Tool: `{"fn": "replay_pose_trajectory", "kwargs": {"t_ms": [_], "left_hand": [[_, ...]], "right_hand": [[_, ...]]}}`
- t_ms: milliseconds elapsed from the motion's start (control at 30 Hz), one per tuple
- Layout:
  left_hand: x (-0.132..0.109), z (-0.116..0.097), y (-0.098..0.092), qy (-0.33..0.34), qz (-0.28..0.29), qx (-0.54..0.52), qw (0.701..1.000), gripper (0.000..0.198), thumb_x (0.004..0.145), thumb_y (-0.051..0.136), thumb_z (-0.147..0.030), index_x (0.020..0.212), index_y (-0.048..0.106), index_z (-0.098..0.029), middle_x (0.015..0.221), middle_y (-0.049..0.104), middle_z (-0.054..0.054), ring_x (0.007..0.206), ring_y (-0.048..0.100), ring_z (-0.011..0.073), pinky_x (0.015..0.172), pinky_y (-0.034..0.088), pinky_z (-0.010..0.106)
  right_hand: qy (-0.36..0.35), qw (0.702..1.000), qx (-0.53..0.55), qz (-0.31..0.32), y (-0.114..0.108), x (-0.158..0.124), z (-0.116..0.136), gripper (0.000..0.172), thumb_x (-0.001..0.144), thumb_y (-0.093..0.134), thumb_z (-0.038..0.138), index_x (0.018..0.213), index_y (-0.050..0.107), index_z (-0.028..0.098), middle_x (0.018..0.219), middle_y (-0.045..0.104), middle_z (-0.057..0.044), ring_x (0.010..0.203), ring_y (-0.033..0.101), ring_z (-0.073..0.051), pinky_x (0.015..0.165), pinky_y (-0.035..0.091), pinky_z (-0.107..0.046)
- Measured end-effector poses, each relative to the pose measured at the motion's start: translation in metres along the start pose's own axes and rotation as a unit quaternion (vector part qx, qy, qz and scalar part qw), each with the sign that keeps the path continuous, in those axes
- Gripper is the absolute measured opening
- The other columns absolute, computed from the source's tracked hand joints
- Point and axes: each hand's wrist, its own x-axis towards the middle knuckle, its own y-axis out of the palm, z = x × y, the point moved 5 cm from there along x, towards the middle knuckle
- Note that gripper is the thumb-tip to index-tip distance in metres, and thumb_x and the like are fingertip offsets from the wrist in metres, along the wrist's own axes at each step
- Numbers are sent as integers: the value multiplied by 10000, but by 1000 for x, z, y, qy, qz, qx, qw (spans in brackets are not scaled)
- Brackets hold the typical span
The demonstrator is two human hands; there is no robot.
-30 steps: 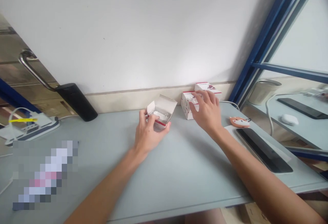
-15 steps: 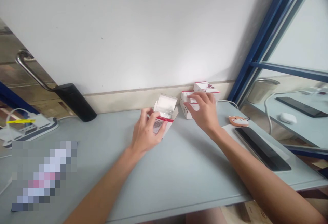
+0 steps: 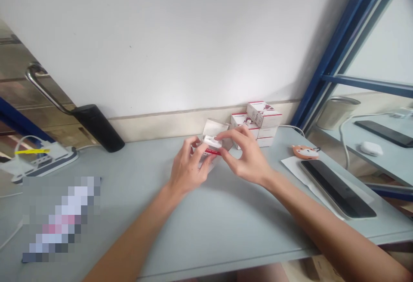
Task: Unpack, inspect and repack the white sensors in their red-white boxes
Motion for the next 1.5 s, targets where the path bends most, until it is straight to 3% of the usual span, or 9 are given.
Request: {"fn": "replay_pose_trajectory", "kwargs": {"t_ms": [300, 433, 533, 700, 867, 1067, 1200, 1333, 1500], "left_hand": [[0, 5, -1, 28, -8, -1, 1000, 276, 977, 638, -216, 1227, 538, -279, 1126, 518, 79, 875, 642, 170, 677, 565, 271], [3, 8, -2, -6, 39, -7, 999, 305, 995, 585, -204, 1292, 562, -267, 1151, 530, 85, 849, 649, 160, 648, 551, 261], [5, 10, -1, -39, 78, 4, 996, 301, 1013, 575, -257, 1314, 593, -261, 1187, 536, 93, 841, 652, 160, 627, 537, 255], [5, 12, -5, -35, 71, 6, 997, 247, 1001, 601, -285, 1241, 628, -234, 1137, 538, 87, 777, 614, 143, 584, 503, 240], [9, 4, -11, 30, 42, -7, 999, 218, 967, 613, -248, 1183, 616, -219, 1103, 544, 90, 767, 603, 142, 570, 490, 234], [14, -8, -18, 90, 7, -5, 996, 182, 931, 624, -237, 1109, 611, -200, 1136, 536, 118, 774, 584, 151, 583, 506, 251], [16, -9, -17, 80, 20, -7, 997, 176, 932, 632, -249, 1093, 609, -183, 1248, 553, 161, 790, 609, 163, 600, 521, 271], [17, -9, -16, 52, 39, 1, 998, 171, 943, 634, -259, 1097, 619, -187, 1309, 584, 171, 818, 650, 178, 655, 550, 293], [19, -17, -15, 64, 61, -1, 996, 201, 937, 644, -243, 1132, 628, -197, 1165, 614, 135, 857, 657, 193, 713, 570, 302]], "right_hand": [[-18, 998, -39, 43, 13, -7, 7, 269, 1029, 483, 185, 1079, 716, 309, 1413, 678, 23, 1275, 483, -333, 1139, 380, -612], [-34, 997, -40, 57, 14, -5, 7, 283, 1075, 459, 261, 1208, 703, 321, 1479, 630, -1, 1307, 482, -323, 1145, 399, -586], [-46, 998, -52, 10, 2, 3, -6, 308, 1066, 482, 277, 1319, 656, 298, 1414, 660, -48, 1268, 549, -299, 1141, 430, -537], [74, 975, -189, -95, -28, 12, -57, 410, 1056, 454, 345, 1423, 601, 235, 1440, 629, -137, 1261, 614, -357, 1003, 530, -519], [179, 943, -279, -41, -30, 6, -93, 507, 1060, 422, 407, 1516, 535, 218, 1548, 565, -160, 1014, 727, -362, 721, 558, -457], [212, 939, -268, -35, -30, 5, -104, 367, 1034, 521, 392, 1333, 657, 228, 1325, 723, -141, 915, 730, -329, 723, 523, -426], [171, 960, -187, -117, -39, 11, -88, 260, 1019, 549, 316, 1215, 695, 225, 1088, 772, -89, 812, 694, -246, 731, 528, -392], [43, 977, -60, -199, -44, 11, -36, 249, 1024, 579, 295, 1242, 693, 258, 1094, 752, -53, 810, 679, -184, 737, 563, -347], [-89, 983, -48, -155, -24, 1, 20, 100, 1022, 619, 219, 1027, 709, 261, 957, 782, -21, 795, 654, -180, 751, 530, -350]]}}
